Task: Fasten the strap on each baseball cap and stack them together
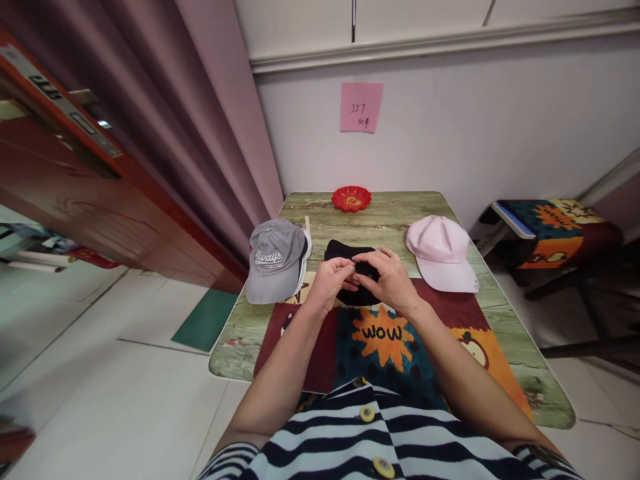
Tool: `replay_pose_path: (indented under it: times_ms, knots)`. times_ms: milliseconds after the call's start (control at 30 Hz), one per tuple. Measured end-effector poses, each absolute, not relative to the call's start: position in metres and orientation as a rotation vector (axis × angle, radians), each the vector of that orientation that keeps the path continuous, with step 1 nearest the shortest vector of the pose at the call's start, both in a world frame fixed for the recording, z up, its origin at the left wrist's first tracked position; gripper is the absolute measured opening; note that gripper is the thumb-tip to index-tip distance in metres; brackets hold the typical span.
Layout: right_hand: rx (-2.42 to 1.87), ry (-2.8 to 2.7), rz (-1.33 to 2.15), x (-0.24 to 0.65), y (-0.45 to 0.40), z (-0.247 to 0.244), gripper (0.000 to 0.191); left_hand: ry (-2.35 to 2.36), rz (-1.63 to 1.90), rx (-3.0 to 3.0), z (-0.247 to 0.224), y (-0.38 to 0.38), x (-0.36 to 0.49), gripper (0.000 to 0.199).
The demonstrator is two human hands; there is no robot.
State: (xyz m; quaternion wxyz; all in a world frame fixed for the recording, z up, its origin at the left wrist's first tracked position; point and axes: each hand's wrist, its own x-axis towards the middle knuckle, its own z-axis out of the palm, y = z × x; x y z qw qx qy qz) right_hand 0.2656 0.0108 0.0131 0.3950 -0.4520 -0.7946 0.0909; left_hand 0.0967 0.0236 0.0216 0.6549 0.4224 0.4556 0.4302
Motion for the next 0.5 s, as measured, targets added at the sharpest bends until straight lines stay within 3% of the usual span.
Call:
replay_pose_path:
  times_ms: [200, 500]
  knots:
    - [-1.12, -1.99, -0.037, 0.26, 0.012, 0.009, 0.013, 1.057, 1.001, 1.01, 0.024, 0.023, 0.096, 0.019]
    - [-1.163, -1.892, 0.03, 0.257, 0.007, 0.007, 0.012, 1.204, 0.987, 0.898, 0.026, 0.022, 0.096, 0.013]
